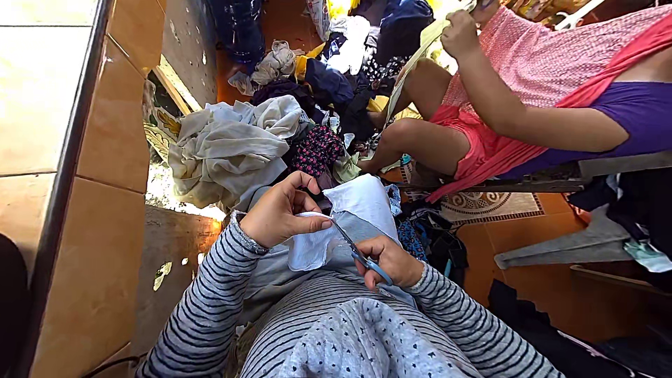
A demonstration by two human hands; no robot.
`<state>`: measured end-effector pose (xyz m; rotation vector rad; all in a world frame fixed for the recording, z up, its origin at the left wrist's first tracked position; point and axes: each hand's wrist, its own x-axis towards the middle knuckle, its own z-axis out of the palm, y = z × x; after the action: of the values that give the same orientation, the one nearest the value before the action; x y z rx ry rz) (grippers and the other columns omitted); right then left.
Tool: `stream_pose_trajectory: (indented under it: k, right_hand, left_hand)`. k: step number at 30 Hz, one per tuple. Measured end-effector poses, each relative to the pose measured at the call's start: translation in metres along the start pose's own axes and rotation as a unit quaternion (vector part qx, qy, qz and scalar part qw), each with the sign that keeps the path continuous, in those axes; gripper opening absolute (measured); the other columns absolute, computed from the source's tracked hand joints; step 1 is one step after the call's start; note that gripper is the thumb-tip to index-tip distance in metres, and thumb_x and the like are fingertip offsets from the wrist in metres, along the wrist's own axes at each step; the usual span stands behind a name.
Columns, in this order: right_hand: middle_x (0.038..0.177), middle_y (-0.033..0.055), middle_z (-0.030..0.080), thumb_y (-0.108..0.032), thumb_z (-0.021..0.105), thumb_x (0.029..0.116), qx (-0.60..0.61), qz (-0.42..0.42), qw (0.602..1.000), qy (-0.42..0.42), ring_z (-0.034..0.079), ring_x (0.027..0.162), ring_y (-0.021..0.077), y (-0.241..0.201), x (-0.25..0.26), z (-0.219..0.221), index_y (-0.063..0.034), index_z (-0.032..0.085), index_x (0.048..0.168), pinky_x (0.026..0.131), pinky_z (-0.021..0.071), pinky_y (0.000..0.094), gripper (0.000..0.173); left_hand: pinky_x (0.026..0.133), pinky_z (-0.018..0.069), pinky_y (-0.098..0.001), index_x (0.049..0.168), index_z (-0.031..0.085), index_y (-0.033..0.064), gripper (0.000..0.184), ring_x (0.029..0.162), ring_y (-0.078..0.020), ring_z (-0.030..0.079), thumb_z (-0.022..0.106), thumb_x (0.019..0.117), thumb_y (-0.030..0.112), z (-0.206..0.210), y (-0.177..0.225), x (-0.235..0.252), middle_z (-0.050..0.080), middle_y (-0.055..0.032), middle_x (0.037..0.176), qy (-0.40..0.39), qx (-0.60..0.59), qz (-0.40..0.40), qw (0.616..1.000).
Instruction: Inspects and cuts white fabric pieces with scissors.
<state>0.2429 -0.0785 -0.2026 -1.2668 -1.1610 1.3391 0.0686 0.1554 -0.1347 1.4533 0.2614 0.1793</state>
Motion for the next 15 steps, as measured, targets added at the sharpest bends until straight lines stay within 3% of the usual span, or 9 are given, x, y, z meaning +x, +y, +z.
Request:
stream_pose_trajectory:
  k: [8,12,15]
  right_hand:
    - [0.069,-0.0135,0.062,-0.067,0.075,0.0797,0.018,-0.019,1.0,-0.006,0.055,0.063,-0.0082,-0.003,0.003,0.006,-0.0133,0.067,0.08,0.056,0.0443,0.0119,0.054]
    - [0.066,-0.0138,0.061,-0.063,0.077,0.0805,0.037,-0.029,0.999,0.0,0.053,0.059,-0.0093,0.004,0.002,0.007,-0.0139,0.067,0.077,0.052,0.0412,0.011,0.05]
    - [0.068,-0.0137,0.062,-0.061,0.076,0.0833,0.041,-0.042,0.998,-0.011,0.054,0.061,-0.0092,0.005,0.002,0.007,-0.0135,0.067,0.08,0.055,0.0427,0.0109,0.048]
  left_hand:
    - [0.062,0.054,-0.0164,0.111,0.052,0.0119,0.045,0.063,-0.0007,0.065,0.084,0.0799,0.007,0.01,-0.001,0.005,0.068,0.0074,0.072,-0.025,0.007,-0.019,0.999]
    - [0.062,0.0511,-0.0136,0.125,0.064,0.0079,0.044,0.063,0.0027,0.06,0.08,0.0835,0.007,0.011,-0.006,0.008,0.067,0.0093,0.074,-0.06,0.005,0.017,0.998]
    - [0.062,0.0484,-0.0121,0.113,0.072,0.0067,0.027,0.064,0.0058,0.057,0.076,0.0873,0.007,0.013,-0.011,0.012,0.066,0.0124,0.074,-0.096,0.009,0.031,0.995]
